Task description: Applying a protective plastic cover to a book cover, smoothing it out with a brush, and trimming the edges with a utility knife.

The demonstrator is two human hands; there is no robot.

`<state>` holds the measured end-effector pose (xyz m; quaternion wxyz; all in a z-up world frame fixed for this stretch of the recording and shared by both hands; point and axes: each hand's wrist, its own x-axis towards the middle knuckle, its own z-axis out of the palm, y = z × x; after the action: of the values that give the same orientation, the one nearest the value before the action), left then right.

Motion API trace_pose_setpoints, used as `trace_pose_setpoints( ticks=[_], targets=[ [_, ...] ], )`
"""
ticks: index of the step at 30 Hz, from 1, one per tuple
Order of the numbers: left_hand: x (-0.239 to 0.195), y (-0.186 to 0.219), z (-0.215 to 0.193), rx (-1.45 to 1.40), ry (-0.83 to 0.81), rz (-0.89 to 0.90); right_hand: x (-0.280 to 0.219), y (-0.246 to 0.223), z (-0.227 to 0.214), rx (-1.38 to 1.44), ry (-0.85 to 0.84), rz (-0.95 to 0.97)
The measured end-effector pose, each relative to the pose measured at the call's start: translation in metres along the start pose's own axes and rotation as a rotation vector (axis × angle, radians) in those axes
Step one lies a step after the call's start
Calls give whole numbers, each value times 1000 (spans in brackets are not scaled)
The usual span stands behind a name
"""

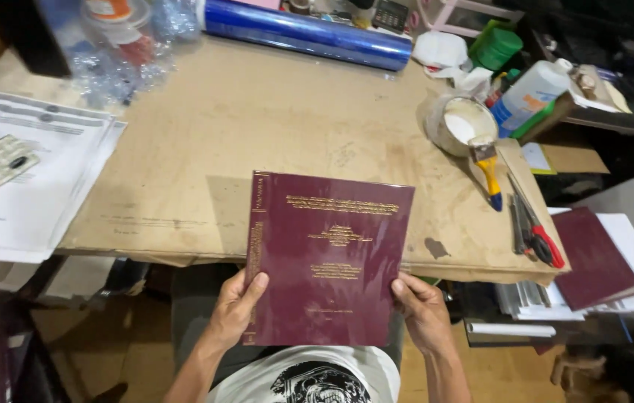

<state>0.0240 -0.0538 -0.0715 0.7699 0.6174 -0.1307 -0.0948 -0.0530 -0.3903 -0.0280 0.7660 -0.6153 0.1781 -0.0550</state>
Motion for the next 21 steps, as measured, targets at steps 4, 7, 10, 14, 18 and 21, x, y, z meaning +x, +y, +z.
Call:
trace_pose_setpoints(
  ticks=[4, 7, 10, 14, 18, 21],
  targets=[
    [-1, 14, 5, -92, 34, -36, 4, 7, -3, 10, 4, -33],
    [-3, 15, 5, -68, 26, -25, -1, -2, 4, -35, 4, -44],
    [-2, 14, 7, -82, 36, -15, 0, -9, 10, -84, 33, -45],
    [-1, 25, 20, -123, 188, -124, -12, -32, 23, -278, 87, -24],
    [6, 60, 33, -168, 229, -191, -21, -53, 25, -379, -55, 71],
    [19, 74, 50, -56, 635, -669, -21, -82, 34, -544, -86, 107]
  ],
)
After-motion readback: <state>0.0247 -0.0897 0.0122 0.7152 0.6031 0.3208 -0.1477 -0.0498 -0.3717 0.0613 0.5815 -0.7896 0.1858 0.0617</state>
